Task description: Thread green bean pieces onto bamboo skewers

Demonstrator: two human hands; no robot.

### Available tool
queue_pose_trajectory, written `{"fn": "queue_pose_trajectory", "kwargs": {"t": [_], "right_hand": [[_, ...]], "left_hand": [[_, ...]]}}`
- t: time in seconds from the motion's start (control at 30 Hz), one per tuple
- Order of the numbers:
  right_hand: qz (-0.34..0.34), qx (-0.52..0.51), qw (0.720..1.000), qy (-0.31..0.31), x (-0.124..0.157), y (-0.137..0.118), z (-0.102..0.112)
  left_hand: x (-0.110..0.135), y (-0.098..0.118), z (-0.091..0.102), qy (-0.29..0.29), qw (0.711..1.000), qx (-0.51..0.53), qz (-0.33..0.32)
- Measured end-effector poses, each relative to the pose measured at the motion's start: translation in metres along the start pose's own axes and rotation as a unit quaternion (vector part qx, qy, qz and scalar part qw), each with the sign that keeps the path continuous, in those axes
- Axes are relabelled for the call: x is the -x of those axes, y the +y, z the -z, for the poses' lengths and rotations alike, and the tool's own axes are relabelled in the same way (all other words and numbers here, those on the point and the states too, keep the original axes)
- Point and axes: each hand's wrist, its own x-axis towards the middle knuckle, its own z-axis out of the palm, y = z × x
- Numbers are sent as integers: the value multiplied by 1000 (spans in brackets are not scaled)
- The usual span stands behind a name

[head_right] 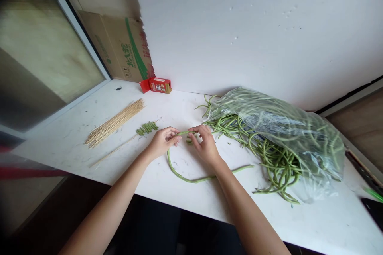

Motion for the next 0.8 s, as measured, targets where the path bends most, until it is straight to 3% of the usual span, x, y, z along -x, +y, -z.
{"fn": "queue_pose_trajectory", "kwargs": {"t": [0.1, 0.33, 0.8], "right_hand": [[-2, 1, 1000, 0, -1, -3, 2], [56, 0, 997, -56, 0, -5, 3], [63, 9, 997, -37, -1, -12, 1]], "left_hand": [[-1, -1, 0, 17, 1000, 2, 0], [1, 6, -2, -20, 1000, 0, -13], [2, 11, 0, 0, 998, -42, -51]]}}
